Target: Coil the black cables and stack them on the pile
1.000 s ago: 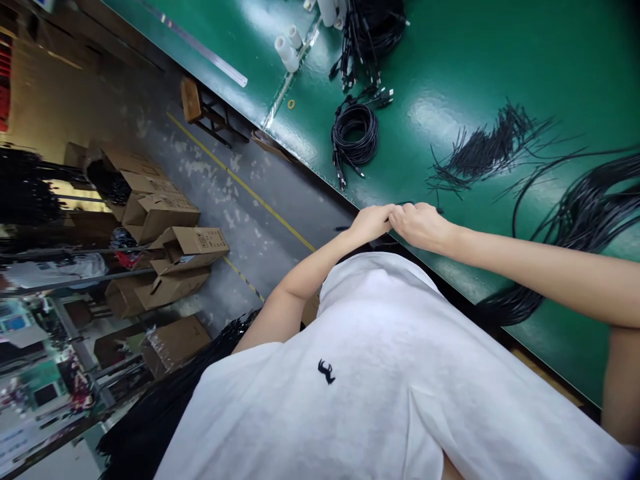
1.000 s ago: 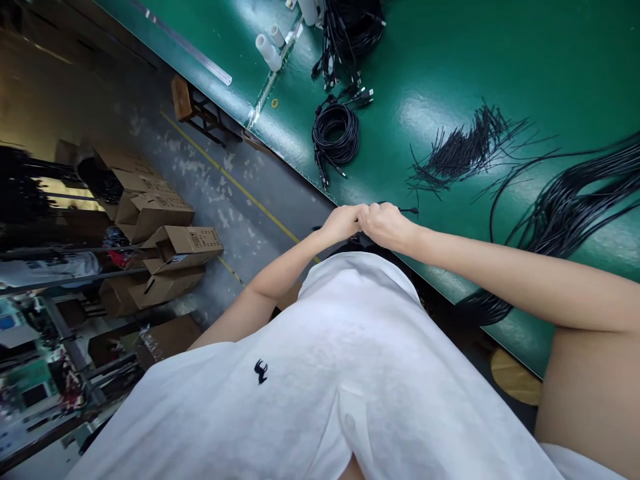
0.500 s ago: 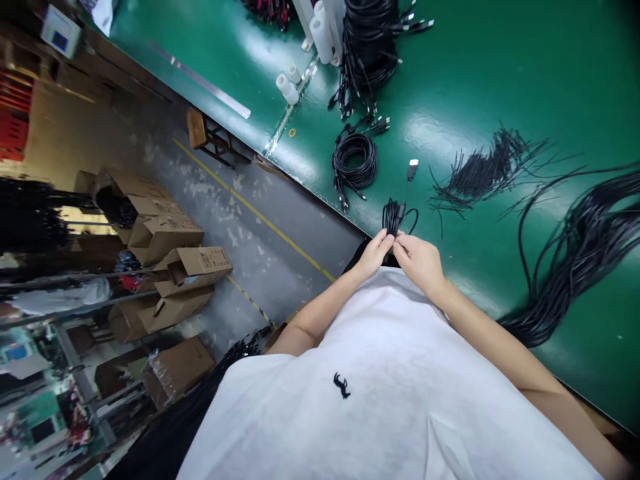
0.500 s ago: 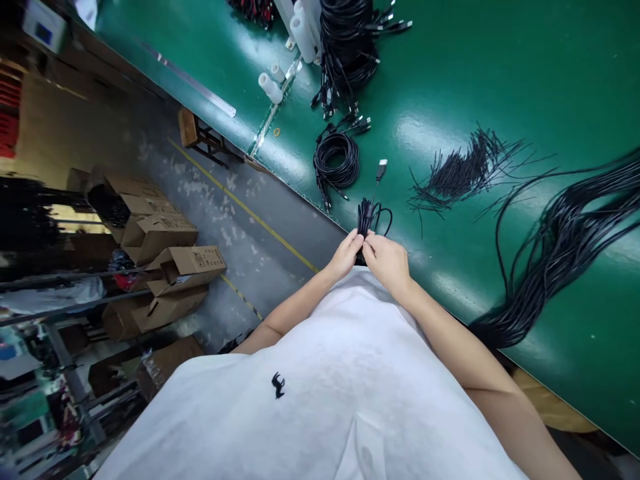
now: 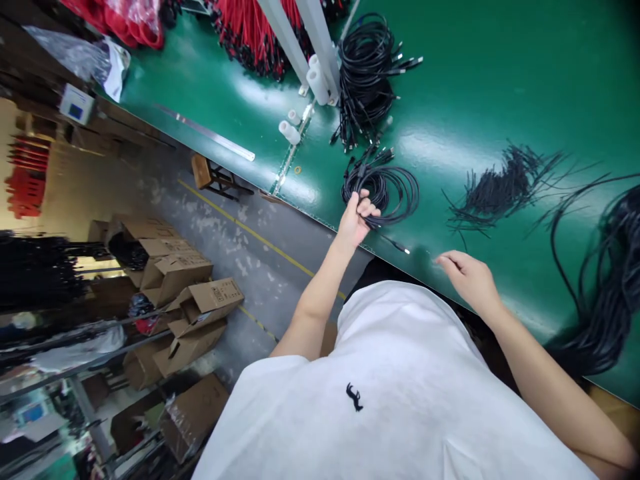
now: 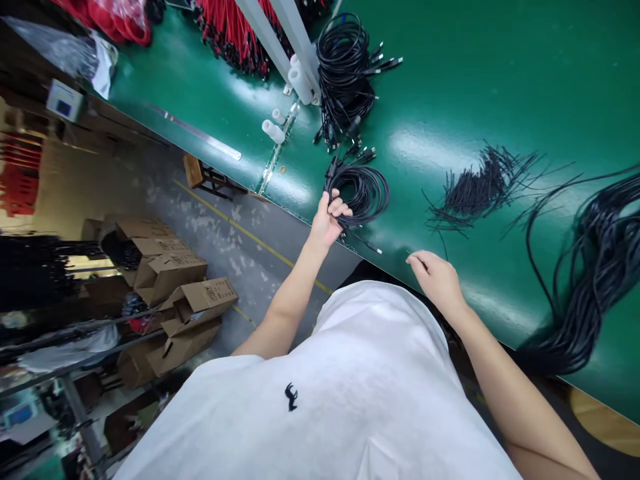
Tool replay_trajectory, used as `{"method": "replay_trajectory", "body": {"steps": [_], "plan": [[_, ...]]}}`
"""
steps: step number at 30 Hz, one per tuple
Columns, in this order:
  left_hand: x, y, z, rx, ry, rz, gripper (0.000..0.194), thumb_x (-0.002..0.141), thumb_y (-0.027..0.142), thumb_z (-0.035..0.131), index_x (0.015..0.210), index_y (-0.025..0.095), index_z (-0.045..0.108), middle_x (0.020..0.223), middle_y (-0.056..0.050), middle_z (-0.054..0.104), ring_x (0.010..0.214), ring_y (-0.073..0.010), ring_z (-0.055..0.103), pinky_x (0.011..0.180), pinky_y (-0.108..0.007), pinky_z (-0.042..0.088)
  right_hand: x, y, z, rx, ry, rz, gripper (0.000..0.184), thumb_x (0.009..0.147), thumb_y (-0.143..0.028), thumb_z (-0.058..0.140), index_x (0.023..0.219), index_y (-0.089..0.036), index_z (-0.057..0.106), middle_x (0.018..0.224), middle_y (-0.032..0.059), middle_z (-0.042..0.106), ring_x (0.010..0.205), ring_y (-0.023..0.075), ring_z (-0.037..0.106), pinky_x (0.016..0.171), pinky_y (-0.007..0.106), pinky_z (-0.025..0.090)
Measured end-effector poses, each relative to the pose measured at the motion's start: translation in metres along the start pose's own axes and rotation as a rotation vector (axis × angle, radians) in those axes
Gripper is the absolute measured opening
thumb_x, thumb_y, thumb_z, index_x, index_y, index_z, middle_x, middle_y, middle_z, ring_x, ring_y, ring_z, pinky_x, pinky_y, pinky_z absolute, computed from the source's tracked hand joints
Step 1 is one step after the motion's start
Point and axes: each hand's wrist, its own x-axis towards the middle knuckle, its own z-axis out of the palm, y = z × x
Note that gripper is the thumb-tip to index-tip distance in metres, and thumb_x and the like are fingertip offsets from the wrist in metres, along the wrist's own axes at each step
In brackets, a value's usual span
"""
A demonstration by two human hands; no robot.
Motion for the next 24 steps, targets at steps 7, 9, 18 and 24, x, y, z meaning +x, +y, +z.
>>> {"method": "replay_trajectory", "body": {"steps": [7,9,18,24], "plan": [[0.081,0.022,-0.057,1.362,0.240,0.277,0.052,0.096,0.021,0.051,0.146,0.008,0.043,0.133,-0.019,0.060,0.132,-0.0242,0.051,0.116,-0.037,0.033,-0.023,0.010,0.064,-0.085,-0.152,0.092,0.033,0.094,-0.037,0.039,0.090,-0.022,0.068,0.097,0.0063,0.071,0.087,0.0211,0.066,0.077,0.032,0.047],[0.087,0.017,-0.067,1.611,0.238,0.341,0.060,0.096,0.022,0.051,0.150,0.004,0.035,0.143,-0.023,0.052,0.142,-0.0286,0.041,0.120,-0.040,0.027,-0.034,0.007,0.083,-0.079,-0.199,0.134,0.034,0.095,-0.037,0.038,0.093,-0.021,0.069,0.097,0.0068,0.070,0.087,0.0212,0.065,0.079,0.032,0.048],[0.114,0.025,-0.086,1.735,0.172,0.372,0.056,0.095,0.015,0.042,0.148,-0.001,0.032,0.156,-0.027,0.033,0.149,-0.0288,0.029,0.124,-0.041,0.019,-0.089,0.056,0.137,0.159,-0.092,0.753,0.019,0.092,-0.021,0.052,0.085,-0.018,0.070,0.101,0.0069,0.072,0.095,0.0169,0.065,0.089,0.027,0.047],[0.082,0.026,-0.094,1.343,0.200,0.701,0.049,0.091,0.008,0.039,0.140,0.006,0.037,0.144,-0.019,0.045,0.127,-0.0185,0.053,0.110,-0.034,0.042,-0.152,0.149,0.098,0.215,0.228,1.184,0.031,0.097,-0.038,0.058,0.113,-0.012,0.062,0.103,0.0058,0.066,0.085,0.0129,0.064,0.076,0.031,0.056]]}}
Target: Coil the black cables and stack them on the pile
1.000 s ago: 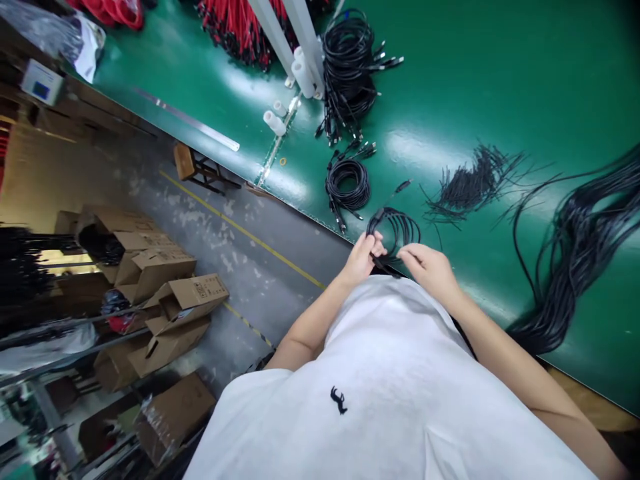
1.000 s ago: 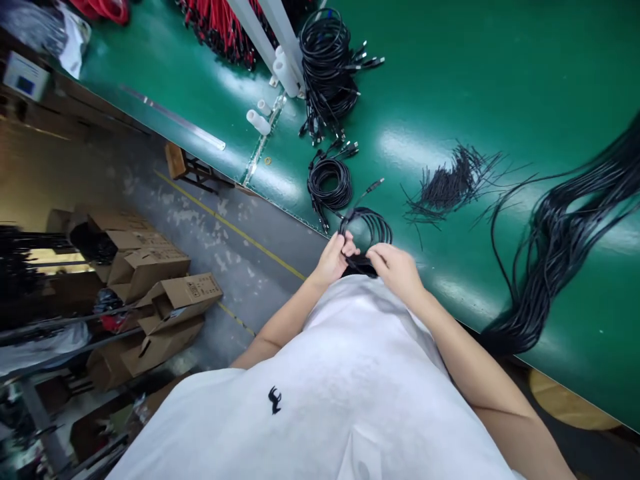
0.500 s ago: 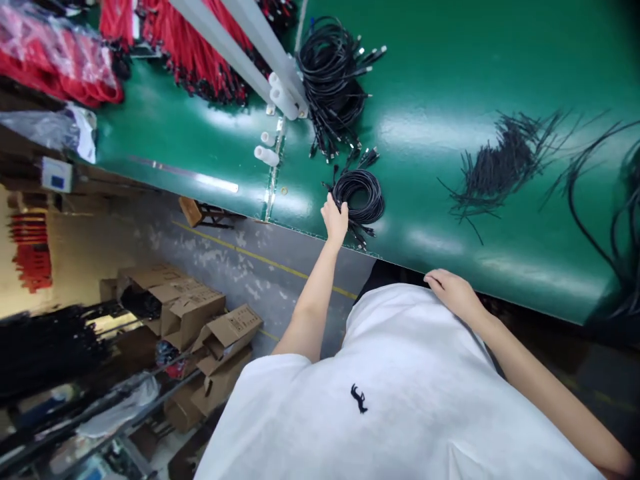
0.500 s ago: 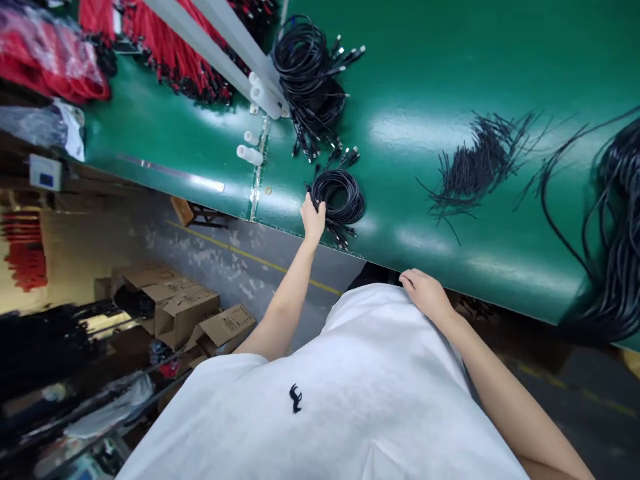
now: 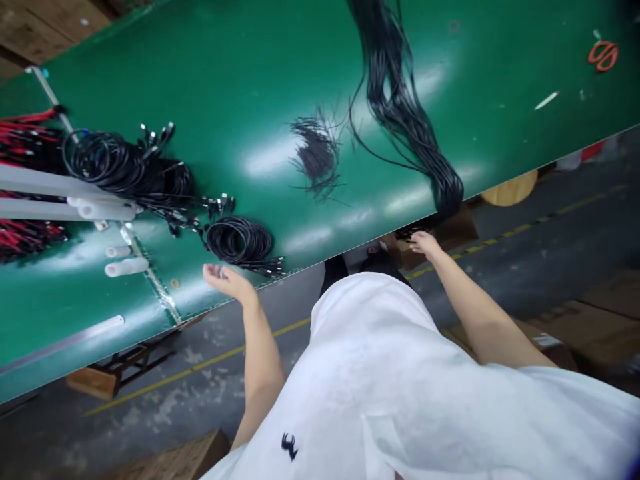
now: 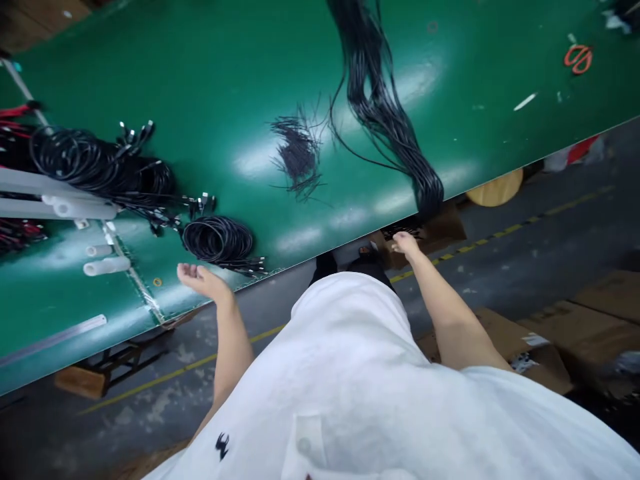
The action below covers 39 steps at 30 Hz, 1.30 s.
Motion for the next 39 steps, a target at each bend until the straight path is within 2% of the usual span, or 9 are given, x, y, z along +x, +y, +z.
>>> {"method": "replay_trajectory", "body": {"steps": [6,9,13,17,21,26,29,33,39], "plan": [[-0.106,0.051,0.020,-0.175,-0.228,0.074,0.034,0.089,0.015,0.046,0.122,0.011,0.053,0.124,-0.014,0.062,0.111,-0.0163,0.063,0.104,-0.033,0.047,0.056,0.025,-0.048,0.007,0.127,0.004,0.033,0.098,-0.041,0.054,0.107,-0.011,0.064,0.095,0.0078,0.067,0.082,0.0140,0.064,0.075,0.030,0.054],[-0.175,0.069,0.033,-0.215,-0.394,0.073,0.030,0.091,0.023,0.049,0.119,0.013,0.057,0.120,-0.013,0.065,0.106,-0.0166,0.065,0.100,-0.033,0.050,0.059,0.038,-0.060,-0.045,0.223,-0.071,0.033,0.099,-0.038,0.049,0.099,-0.009,0.066,0.098,0.0178,0.068,0.094,0.0220,0.064,0.083,0.034,0.049],[-0.263,0.078,0.032,-0.125,-0.667,0.075,0.028,0.093,0.030,0.049,0.114,0.016,0.063,0.118,-0.011,0.067,0.104,-0.0171,0.067,0.100,-0.035,0.050,0.059,0.045,-0.077,-0.081,0.362,-0.230,0.040,0.100,-0.044,0.043,0.122,-0.013,0.059,0.122,0.0200,0.063,0.111,0.0272,0.060,0.090,0.036,0.044],[-0.319,0.086,0.027,0.023,-0.890,0.142,0.028,0.094,0.030,0.048,0.113,0.020,0.066,0.119,-0.008,0.068,0.110,-0.0183,0.066,0.103,-0.036,0.049,0.069,0.027,-0.088,-0.175,0.356,-0.350,0.036,0.098,-0.035,0.048,0.119,-0.007,0.058,0.110,0.0236,0.065,0.104,0.0292,0.062,0.088,0.036,0.043],[-0.348,0.103,0.030,0.108,-0.973,0.205,0.029,0.096,0.028,0.046,0.116,0.021,0.066,0.121,-0.007,0.069,0.113,-0.0179,0.065,0.104,-0.034,0.048,0.078,0.012,-0.098,-0.187,0.349,-0.438,0.028,0.096,-0.024,0.046,0.111,-0.006,0.062,0.106,0.0243,0.065,0.100,0.0287,0.063,0.087,0.036,0.043],[-0.366,0.123,0.033,0.194,-1.136,0.371,0.032,0.097,0.028,0.045,0.122,0.023,0.064,0.122,-0.006,0.069,0.115,-0.0194,0.064,0.105,-0.035,0.048,0.104,0.002,-0.129,-0.071,0.442,-0.479,0.048,0.099,-0.039,0.044,0.138,-0.011,0.046,0.139,0.0255,0.048,0.118,0.0298,0.053,0.091,0.036,0.041],[-0.368,0.127,0.028,0.230,-1.153,0.415,0.034,0.097,0.027,0.043,0.125,0.023,0.063,0.121,-0.007,0.069,0.113,-0.0198,0.064,0.103,-0.035,0.048,0.128,-0.005,-0.147,0.007,0.366,-0.456,0.041,0.098,-0.032,0.045,0.133,-0.011,0.053,0.129,0.0201,0.059,0.109,0.0239,0.056,0.089,0.032,0.042],[-0.366,0.114,0.010,0.278,-1.119,0.399,0.035,0.097,0.027,0.042,0.125,0.021,0.062,0.121,-0.008,0.069,0.113,-0.0206,0.064,0.103,-0.037,0.049,0.148,-0.008,-0.158,0.038,0.262,-0.465,0.029,0.092,-0.028,0.056,0.113,-0.010,0.065,0.110,0.0137,0.068,0.093,0.0184,0.060,0.083,0.027,0.043],[-0.378,0.074,-0.023,0.327,-1.055,0.232,0.036,0.096,0.027,0.040,0.123,0.023,0.063,0.123,-0.008,0.069,0.117,-0.0212,0.064,0.106,-0.039,0.048,0.157,-0.037,-0.170,0.045,0.280,-0.520,0.036,0.095,-0.027,0.051,0.127,-0.012,0.060,0.125,0.0151,0.064,0.106,0.0192,0.059,0.092,0.027,0.042]]}}
